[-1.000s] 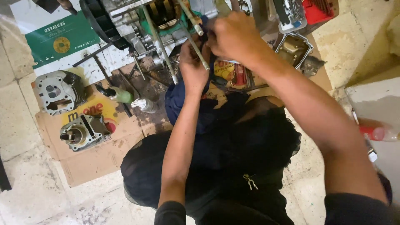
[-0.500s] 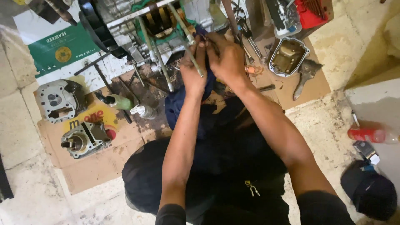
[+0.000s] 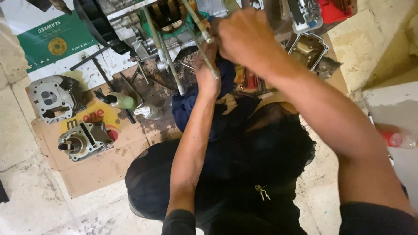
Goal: A person is performing maintenance on a motorcycle engine, cleaning parts with a cloth and using hand tools to work on the assembly.
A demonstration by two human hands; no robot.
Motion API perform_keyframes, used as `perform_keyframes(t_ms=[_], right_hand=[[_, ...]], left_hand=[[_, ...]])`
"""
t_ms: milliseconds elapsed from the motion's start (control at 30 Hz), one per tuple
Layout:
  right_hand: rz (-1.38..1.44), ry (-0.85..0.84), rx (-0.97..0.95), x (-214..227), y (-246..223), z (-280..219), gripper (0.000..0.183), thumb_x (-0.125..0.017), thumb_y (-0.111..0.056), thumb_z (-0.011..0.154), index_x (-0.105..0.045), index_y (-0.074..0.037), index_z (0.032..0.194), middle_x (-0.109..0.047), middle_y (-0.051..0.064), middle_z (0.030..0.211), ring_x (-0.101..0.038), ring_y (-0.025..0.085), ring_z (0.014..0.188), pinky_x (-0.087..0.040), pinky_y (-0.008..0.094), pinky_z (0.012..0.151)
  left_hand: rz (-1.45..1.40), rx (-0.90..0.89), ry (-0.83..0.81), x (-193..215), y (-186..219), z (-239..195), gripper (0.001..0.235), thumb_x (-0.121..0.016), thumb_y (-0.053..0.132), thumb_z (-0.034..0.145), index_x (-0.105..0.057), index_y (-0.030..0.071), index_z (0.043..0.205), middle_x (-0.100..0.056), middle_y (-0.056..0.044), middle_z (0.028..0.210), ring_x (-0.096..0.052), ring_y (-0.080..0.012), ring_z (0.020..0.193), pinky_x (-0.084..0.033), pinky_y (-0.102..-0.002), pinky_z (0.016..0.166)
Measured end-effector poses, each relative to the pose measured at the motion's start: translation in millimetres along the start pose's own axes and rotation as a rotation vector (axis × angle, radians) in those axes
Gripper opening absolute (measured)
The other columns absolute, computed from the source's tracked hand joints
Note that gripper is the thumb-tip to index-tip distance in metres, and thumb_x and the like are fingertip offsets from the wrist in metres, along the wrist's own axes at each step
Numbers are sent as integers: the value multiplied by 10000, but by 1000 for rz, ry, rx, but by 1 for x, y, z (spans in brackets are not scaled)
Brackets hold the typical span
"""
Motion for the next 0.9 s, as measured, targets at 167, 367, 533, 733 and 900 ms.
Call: perform_keyframes(t_ms=[167, 367, 533, 733, 900], right_hand=[[136, 12, 246, 0, 15, 11, 131, -622, -141, 1086, -729, -92, 1143, -678, 67, 649, -745, 251, 598, -656, 398, 637], [74, -7, 252, 1, 12, 8, 77, -691, -125, 1030, -749, -90, 1068, -732, 69, 695, -781, 267, 643, -683, 395, 646], [-96, -111, 85, 10, -13, -6, 236, -676, -238, 1056, -686, -111, 857, -590, 8, 638, -684, 211, 618, -640, 350, 632], [-166, 60, 86, -23, -22, -3, 449, -577, -192, 1123, -575, -143, 677, -445, -3, 547, -465, 128, 437, -406, 278, 415], [56, 269, 239, -13, -8, -11, 95, -646, -144, 1074, -682, -120, 1159, -573, -22, 581, -631, 114, 479, -533, 247, 447]], left_hand=[[323, 19, -80, -28, 69, -13, 193, -593, 372, 1013, -595, 193, 943, -349, 41, 715, -304, -99, 696, -209, -312, 684], [514, -234, -80, -23, 64, -13, 128, -572, 215, 1065, -573, 99, 1117, -383, 10, 722, -335, -111, 637, -258, -324, 593], [417, -158, -175, -28, 44, -9, 266, -509, 223, 1053, -599, 74, 1254, -703, -142, 1067, -709, -303, 980, -551, -412, 775], [541, -236, -150, -2, 15, -2, 290, -539, 166, 1039, -545, 76, 1315, -667, -185, 1196, -683, -358, 1093, -570, -446, 927], [516, -112, -190, -11, 47, -13, 399, -438, 309, 1127, -483, 153, 1491, -722, -155, 1184, -713, -236, 870, -555, -410, 736]])
Point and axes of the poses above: each hand's wrist, its own z-axis towards the middle knuckle, its own x-axis out of the back of the hand, y = z × x, the point moved 7 cm from there along z, towards the middle knuckle
